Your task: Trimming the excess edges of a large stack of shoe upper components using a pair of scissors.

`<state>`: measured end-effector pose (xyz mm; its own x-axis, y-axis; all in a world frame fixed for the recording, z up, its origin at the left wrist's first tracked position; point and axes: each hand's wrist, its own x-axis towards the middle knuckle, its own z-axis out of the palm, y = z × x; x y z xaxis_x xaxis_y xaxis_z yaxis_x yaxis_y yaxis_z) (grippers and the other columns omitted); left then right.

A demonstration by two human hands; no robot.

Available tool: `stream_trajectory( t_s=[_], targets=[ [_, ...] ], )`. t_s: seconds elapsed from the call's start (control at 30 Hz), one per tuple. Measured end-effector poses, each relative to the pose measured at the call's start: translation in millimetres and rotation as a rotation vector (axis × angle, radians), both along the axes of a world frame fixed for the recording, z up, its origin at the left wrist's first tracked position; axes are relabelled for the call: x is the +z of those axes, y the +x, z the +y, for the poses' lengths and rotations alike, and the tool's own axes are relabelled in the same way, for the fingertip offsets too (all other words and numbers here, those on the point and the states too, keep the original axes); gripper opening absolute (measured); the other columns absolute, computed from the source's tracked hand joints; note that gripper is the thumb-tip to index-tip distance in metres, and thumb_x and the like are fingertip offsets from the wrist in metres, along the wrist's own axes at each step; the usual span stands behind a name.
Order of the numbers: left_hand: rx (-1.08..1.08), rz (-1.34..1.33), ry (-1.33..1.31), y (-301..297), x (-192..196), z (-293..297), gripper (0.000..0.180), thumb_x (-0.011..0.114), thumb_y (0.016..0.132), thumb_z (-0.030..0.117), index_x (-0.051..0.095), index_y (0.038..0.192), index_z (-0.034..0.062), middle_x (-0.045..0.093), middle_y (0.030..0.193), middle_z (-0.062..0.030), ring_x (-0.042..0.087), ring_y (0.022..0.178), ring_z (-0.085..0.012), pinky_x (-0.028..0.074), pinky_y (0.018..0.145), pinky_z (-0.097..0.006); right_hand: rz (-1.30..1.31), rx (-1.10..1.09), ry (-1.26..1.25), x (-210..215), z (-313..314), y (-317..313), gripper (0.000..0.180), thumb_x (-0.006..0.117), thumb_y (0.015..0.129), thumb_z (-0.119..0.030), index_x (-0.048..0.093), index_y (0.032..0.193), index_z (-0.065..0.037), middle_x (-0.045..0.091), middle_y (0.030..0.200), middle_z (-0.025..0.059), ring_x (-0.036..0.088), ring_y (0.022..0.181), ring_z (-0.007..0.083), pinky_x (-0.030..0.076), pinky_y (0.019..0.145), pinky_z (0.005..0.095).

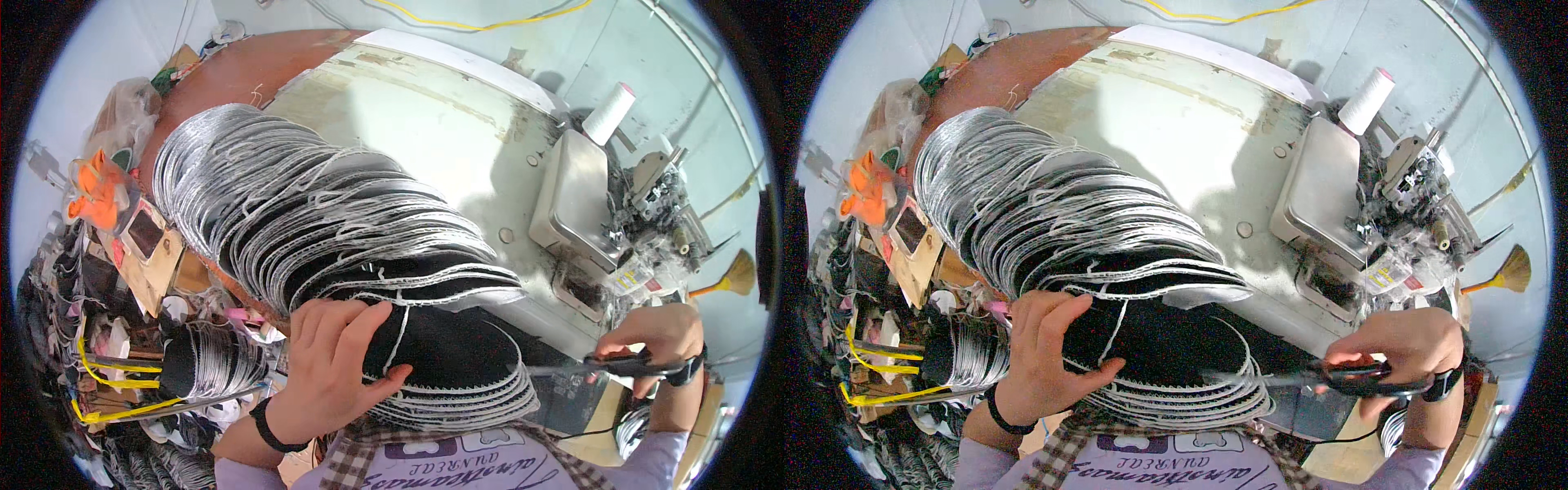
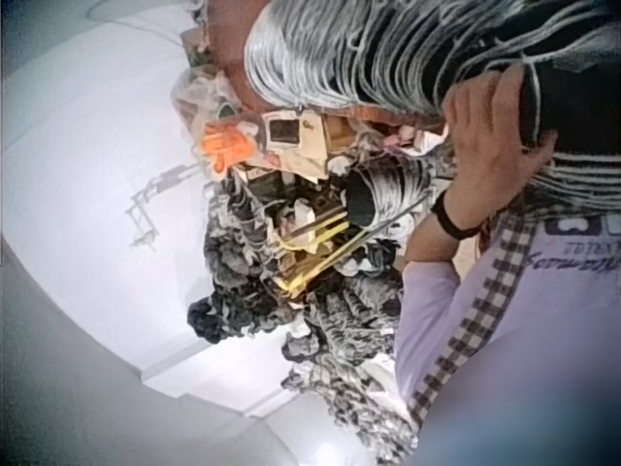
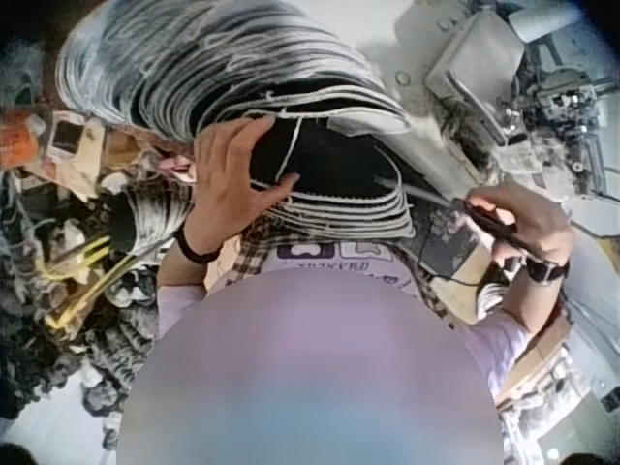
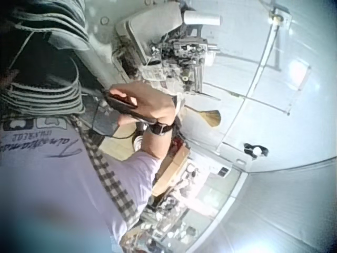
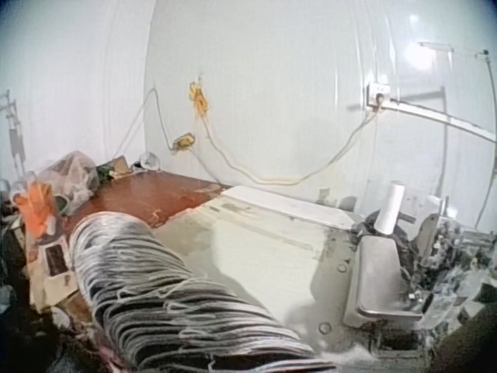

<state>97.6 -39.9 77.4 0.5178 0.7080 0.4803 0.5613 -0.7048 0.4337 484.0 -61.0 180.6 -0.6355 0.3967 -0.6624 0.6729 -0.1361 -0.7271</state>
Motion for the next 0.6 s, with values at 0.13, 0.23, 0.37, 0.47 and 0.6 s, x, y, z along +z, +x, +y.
stream_trajectory(
  t_s=[0.13, 0.23, 0.37, 0.47, 0.6],
  targets=[
    [0.01, 0.023, -0.012, -3.1, 1.4, -3.5, 0.075, 0.084, 0.064, 0.022, 0.052, 0.129, 0.003, 0.054, 0.106, -0.0102, 0.053, 0.094, -0.0314, 0.04, 0.084, -0.045, -0.316, 0.068, 0.069, -31.6, 23.7, -62.7, 0.062, 0.057, 0.09, -0.066, 0.06, 0.094, -0.004, 0.057, 0.07, 0.0095, 0.052, 0.064, 0.0201, 0.04, 0.059, 0.0378],
    [0.0, 0.034, -0.023, 2.7, 5.7, -4.6, 0.071, 0.084, 0.066, 0.021, 0.054, 0.128, 0.004, 0.053, 0.103, -0.0099, 0.053, 0.09, -0.0298, 0.042, 0.08, -0.042, -0.18, 0.086, 0.101, -71.8, 41.9, -87.0, 0.074, 0.05, 0.09, -0.07, 0.062, 0.107, 0.001, 0.065, 0.09, 0.0196, 0.063, 0.087, 0.0328, 0.048, 0.077, 0.0422],
    [0.045, 0.046, -0.078, 2.6, 10.1, -4.7, 0.053, 0.082, 0.067, 0.017, 0.063, 0.115, 0.0053, 0.053, 0.099, -0.0096, 0.055, 0.086, -0.028, 0.044, 0.075, -0.038, -0.104, 0.085, 0.669, -113.4, 37.3, -105.4, 0.07, 0.057, 0.088, -0.065, 0.062, 0.117, -0.001, 0.066, 0.102, 0.025, 0.063, 0.1, 0.0417, 0.051, 0.086, 0.0449],
    [0.052, 0.178, -0.095, -4.7, 6.4, 2.1, 0.026, 0.077, 0.063, 0.006, 0.067, 0.087, 0.0071, 0.057, 0.096, -0.012, 0.059, 0.087, -0.0313, 0.049, 0.073, -0.038, -0.159, 0.192, 0.527, -62.6, 34.4, -91.2, 0.056, 0.072, 0.081, -0.057, 0.066, 0.092, -0.003, 0.064, 0.078, 0.0185, 0.064, 0.075, 0.0384, 0.048, 0.064, 0.044],
    [-0.06, 0.097, 0.052, -10.7, 4.7, 5.0, 0.023, 0.071, 0.055, 0.003, 0.06, 0.076, 0.0063, 0.061, 0.11, -0.0138, 0.063, 0.091, -0.032, 0.051, 0.077, -0.042, -0.139, 0.109, 0.179, -13.2, 13.4, -40.5, 0.042, 0.083, 0.077, -0.043, 0.065, 0.092, -0.008, 0.06, 0.068, 0.0078, 0.057, 0.058, 0.0225, 0.042, 0.054, 0.0352]
  ],
)
